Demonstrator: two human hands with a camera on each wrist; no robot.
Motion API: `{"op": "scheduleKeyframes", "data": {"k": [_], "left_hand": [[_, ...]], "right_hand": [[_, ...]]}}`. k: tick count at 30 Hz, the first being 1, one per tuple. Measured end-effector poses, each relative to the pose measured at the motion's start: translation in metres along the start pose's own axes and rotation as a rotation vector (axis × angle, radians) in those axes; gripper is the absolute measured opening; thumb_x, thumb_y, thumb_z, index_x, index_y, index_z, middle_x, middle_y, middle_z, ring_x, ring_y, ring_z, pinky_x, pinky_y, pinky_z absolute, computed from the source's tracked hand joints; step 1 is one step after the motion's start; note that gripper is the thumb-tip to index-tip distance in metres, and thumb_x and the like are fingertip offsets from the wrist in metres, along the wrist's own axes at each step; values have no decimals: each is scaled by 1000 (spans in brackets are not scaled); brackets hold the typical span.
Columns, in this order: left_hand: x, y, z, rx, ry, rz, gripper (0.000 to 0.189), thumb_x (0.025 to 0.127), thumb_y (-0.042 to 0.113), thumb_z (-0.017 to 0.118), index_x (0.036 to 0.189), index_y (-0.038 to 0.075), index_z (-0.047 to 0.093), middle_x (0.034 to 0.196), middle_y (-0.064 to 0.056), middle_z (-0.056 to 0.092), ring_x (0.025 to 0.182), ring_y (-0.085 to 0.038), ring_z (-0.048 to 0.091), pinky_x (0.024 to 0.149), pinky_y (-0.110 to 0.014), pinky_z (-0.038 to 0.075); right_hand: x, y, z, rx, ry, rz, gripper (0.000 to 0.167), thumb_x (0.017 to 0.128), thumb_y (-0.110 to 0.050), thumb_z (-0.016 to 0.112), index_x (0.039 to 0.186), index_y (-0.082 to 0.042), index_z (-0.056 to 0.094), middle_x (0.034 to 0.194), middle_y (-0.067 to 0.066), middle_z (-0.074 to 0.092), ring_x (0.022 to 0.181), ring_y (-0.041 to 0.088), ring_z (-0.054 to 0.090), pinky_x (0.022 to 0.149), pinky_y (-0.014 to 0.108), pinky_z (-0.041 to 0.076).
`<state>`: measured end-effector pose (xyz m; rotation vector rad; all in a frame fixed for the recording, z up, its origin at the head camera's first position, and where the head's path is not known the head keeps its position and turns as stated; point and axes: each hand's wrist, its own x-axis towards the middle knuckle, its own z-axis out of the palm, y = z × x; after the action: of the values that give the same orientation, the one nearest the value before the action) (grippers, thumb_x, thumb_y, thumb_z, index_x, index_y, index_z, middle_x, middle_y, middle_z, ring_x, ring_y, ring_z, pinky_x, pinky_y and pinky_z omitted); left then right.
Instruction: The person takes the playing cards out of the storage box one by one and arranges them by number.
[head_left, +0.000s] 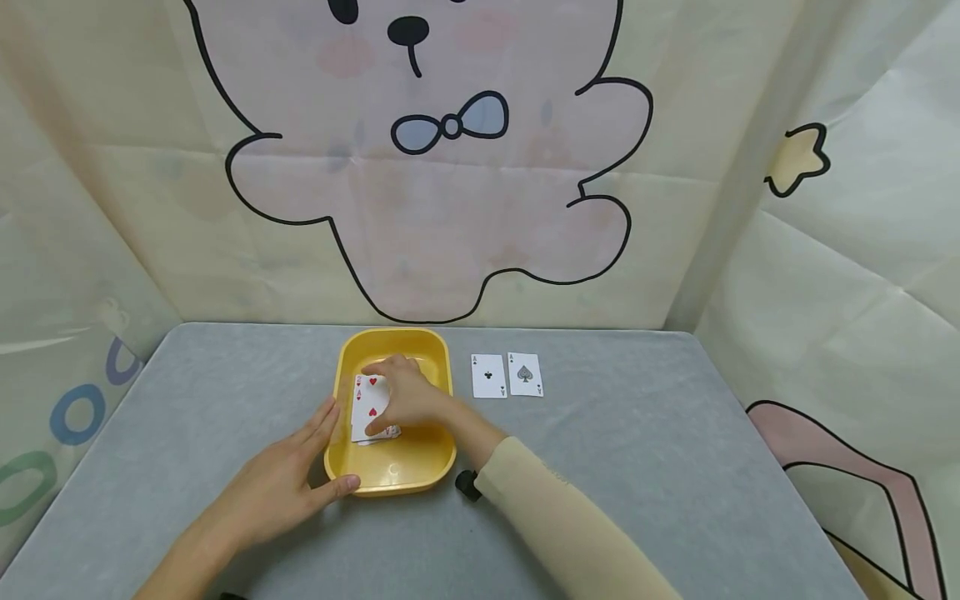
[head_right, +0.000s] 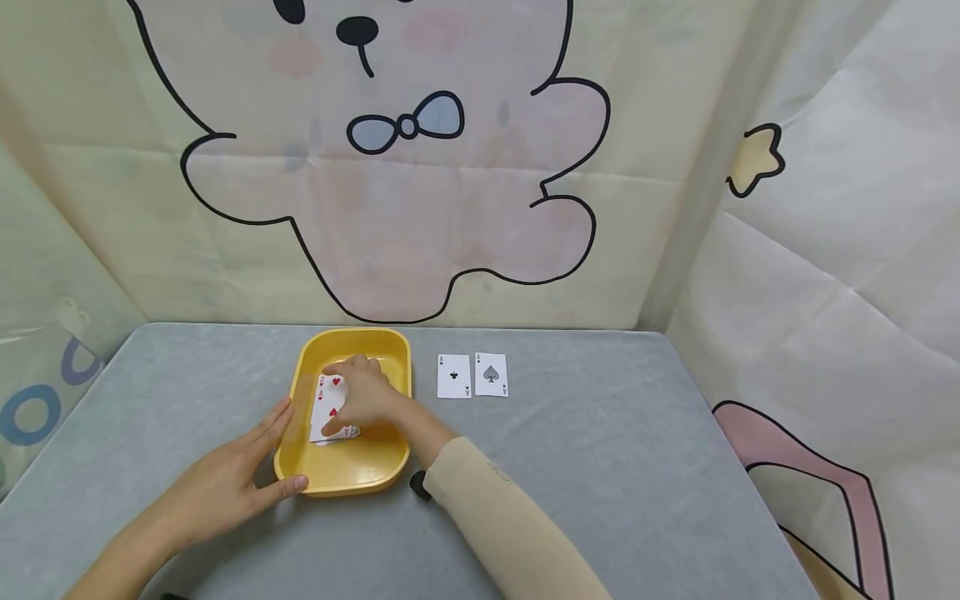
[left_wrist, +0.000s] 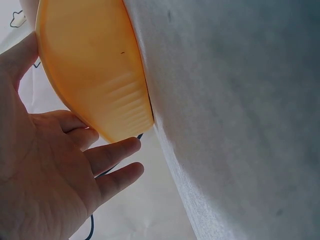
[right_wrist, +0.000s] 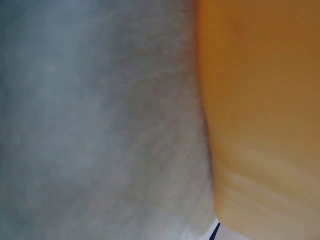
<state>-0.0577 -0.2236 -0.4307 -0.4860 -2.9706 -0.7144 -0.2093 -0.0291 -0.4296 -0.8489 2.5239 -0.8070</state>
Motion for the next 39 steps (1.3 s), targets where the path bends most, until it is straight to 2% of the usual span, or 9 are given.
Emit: {"op": "scheduleKeyframes", "data": {"k": [2, 9, 19, 39], "left_hand": [[0, 0, 0, 1, 0, -2, 100, 94, 66, 67, 164, 4, 32, 171, -13, 29, 136, -43, 55, 102, -61, 49], [-1, -1, 0, -2, 5, 0, 100, 94, 66, 67, 164, 5, 31, 171, -12, 28, 137, -43, 54, 103, -60, 48], [-1, -1, -1, 7, 5, 1, 99, 94, 64, 68, 164, 3, 32, 171, -13, 29, 137, -43, 54, 103, -60, 48], [0, 0, -2, 14, 6, 6, 100, 94, 67, 67, 164, 5, 31, 170, -13, 30, 137, -43, 54, 103, -60, 48]], "right_hand": [[0, 0, 2, -26, -12, 3, 90, 72, -31, 97, 152, -20, 57, 147, 5, 50, 128, 19, 43, 104, 30, 41], [2, -1, 5, -64, -41, 53, 95, 70, -39, 99, 153, -25, 55, 152, 1, 46, 132, 19, 40, 109, 37, 38], [4, 0, 10, -144, -54, 26, 97, 68, -41, 100, 152, -20, 57, 147, 1, 50, 120, 16, 42, 92, 28, 38], [3, 0, 12, -213, -61, 43, 93, 70, -41, 99, 152, -22, 57, 146, 2, 50, 120, 17, 42, 95, 28, 38]]}}
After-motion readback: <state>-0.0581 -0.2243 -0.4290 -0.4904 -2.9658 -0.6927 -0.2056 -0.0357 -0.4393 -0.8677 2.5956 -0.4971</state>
